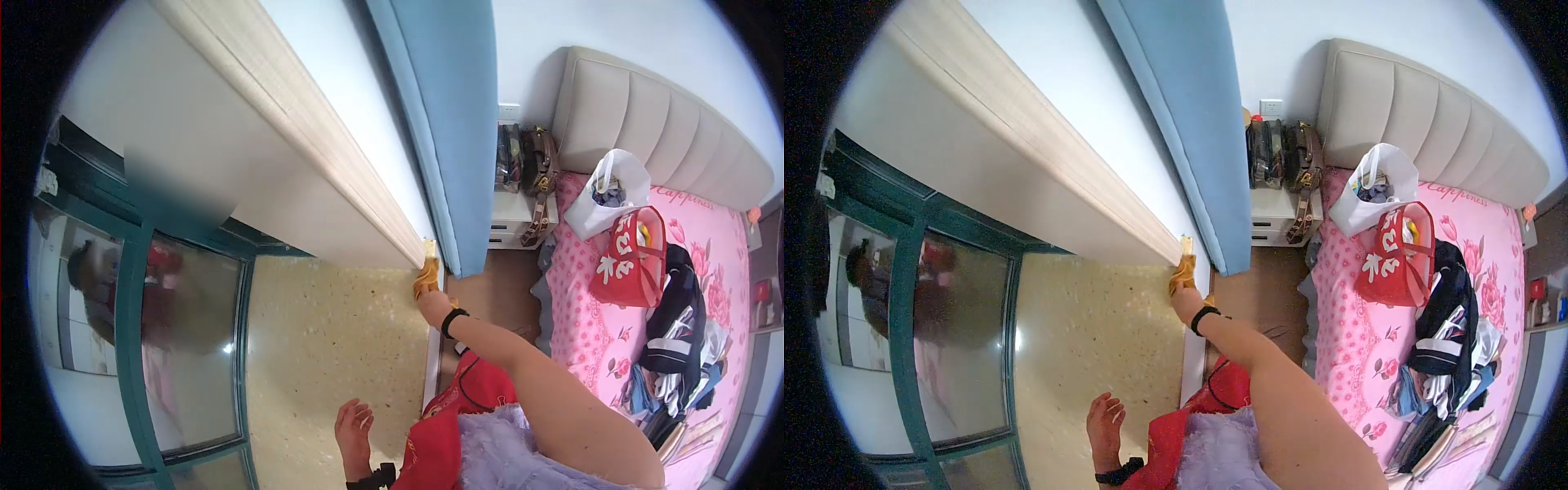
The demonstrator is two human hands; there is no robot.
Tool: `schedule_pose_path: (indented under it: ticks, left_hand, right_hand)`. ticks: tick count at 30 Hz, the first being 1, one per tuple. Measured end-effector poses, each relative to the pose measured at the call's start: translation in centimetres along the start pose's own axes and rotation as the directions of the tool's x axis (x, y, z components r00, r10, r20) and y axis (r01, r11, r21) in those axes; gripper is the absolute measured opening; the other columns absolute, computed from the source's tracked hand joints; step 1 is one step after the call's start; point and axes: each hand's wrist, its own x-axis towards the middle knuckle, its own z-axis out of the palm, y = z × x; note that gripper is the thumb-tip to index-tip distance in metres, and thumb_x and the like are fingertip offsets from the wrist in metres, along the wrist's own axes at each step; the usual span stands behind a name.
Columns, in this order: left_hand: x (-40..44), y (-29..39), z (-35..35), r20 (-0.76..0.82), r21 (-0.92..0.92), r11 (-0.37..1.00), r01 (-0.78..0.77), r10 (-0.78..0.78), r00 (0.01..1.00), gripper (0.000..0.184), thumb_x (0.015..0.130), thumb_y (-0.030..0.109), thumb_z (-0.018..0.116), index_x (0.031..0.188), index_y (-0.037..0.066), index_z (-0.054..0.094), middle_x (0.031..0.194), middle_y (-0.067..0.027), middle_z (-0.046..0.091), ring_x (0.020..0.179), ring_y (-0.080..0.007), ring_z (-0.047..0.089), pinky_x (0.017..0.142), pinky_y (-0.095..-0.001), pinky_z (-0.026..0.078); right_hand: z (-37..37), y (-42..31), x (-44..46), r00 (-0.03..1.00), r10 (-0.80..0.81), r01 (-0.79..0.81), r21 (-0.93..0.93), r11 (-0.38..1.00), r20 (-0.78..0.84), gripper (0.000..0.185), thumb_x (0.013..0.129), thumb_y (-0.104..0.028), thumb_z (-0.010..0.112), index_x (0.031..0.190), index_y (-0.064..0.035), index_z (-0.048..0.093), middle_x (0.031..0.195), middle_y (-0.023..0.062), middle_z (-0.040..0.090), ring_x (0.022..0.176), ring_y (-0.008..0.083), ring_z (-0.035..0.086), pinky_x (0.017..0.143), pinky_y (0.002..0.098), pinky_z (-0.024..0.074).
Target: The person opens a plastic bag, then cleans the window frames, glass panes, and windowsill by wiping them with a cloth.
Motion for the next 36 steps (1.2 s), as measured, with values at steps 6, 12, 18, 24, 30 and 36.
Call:
schedule_pose_path:
  ticks: [6,12,18,24,30,36]
  left_hand:
    - [-1.0,0.9,-0.3,0.021,0.033,0.997,-0.066,0.066,0.998,0.028,0.099,0.025,0.057,0.120,0.006,0.060,0.101,-0.0074,0.065,0.093,-0.0188,0.063,0.084,-0.0345,0.051]
    - [-2.8,-0.1,-5.3,-0.139,-0.025,0.993,-0.115,0.110,0.984,0.029,0.099,0.026,0.058,0.121,0.007,0.060,0.102,-0.0072,0.066,0.094,-0.0186,0.062,0.084,-0.0344,0.051]
    - [-4.4,-6.1,-12.8,-0.406,-0.111,0.992,-0.066,0.015,0.914,0.031,0.097,0.026,0.060,0.121,0.008,0.060,0.104,-0.0069,0.066,0.095,-0.0189,0.062,0.084,-0.0348,0.050]
    - [-2.5,-13.0,-14.5,-0.546,-0.081,0.992,0.093,-0.122,0.829,0.030,0.094,0.024,0.064,0.120,0.009,0.061,0.103,-0.0070,0.065,0.099,-0.0191,0.060,0.082,-0.0366,0.050]
    - [6.5,-21.5,-19.9,-0.692,0.522,0.800,0.295,0.196,0.695,0.043,0.090,0.027,0.067,0.127,0.008,0.059,0.124,-0.0151,0.063,0.118,-0.0298,0.057,0.093,-0.0419,0.047]
    - [15.3,-17.6,-20.9,-0.886,0.389,0.719,0.576,0.122,0.447,0.084,0.093,0.065,0.048,0.156,0.018,0.018,0.160,-0.0164,0.022,0.139,-0.0462,0.029,0.102,-0.0648,0.037]
  right_hand:
    - [1.7,-6.3,-0.6,0.856,-0.464,0.412,0.238,0.879,0.230,0.024,0.082,-0.016,0.059,0.093,0.0010,0.072,0.092,0.0211,0.070,0.079,0.0366,0.069,0.070,0.0403,0.0565]
    - [-6.5,-8.7,-2.6,0.751,-0.542,-0.410,0.910,0.065,0.377,0.027,0.090,-0.018,0.060,0.104,0.0039,0.069,0.099,0.0159,0.073,0.085,0.0231,0.068,0.077,0.0366,0.0542]
    - [-13.7,-4.0,-4.2,0.952,-0.296,0.198,0.900,0.388,-0.082,0.039,0.099,-0.032,0.052,0.130,-0.0092,0.060,0.102,0.0176,0.071,0.092,0.0307,0.068,0.087,0.0390,0.0514]
    - [-10.6,-1.2,-4.6,0.862,-0.470,0.493,0.097,0.865,-0.188,0.044,0.096,-0.035,0.055,0.135,-0.0133,0.054,0.125,0.0187,0.060,0.118,0.0375,0.054,0.097,0.0491,0.0439]
    - [-2.5,0.8,-1.6,0.971,-0.232,0.237,0.174,0.956,-0.050,0.043,0.093,-0.025,0.058,0.128,0.0004,0.053,0.118,0.0207,0.058,0.113,0.0381,0.053,0.102,0.0461,0.0394]
    - [1.8,-0.5,0.7,0.890,-0.139,0.138,-0.034,0.990,-0.434,0.029,0.096,-0.021,0.054,0.105,0.0059,0.053,0.107,0.0251,0.052,0.107,0.0412,0.049,0.096,0.0492,0.0386]
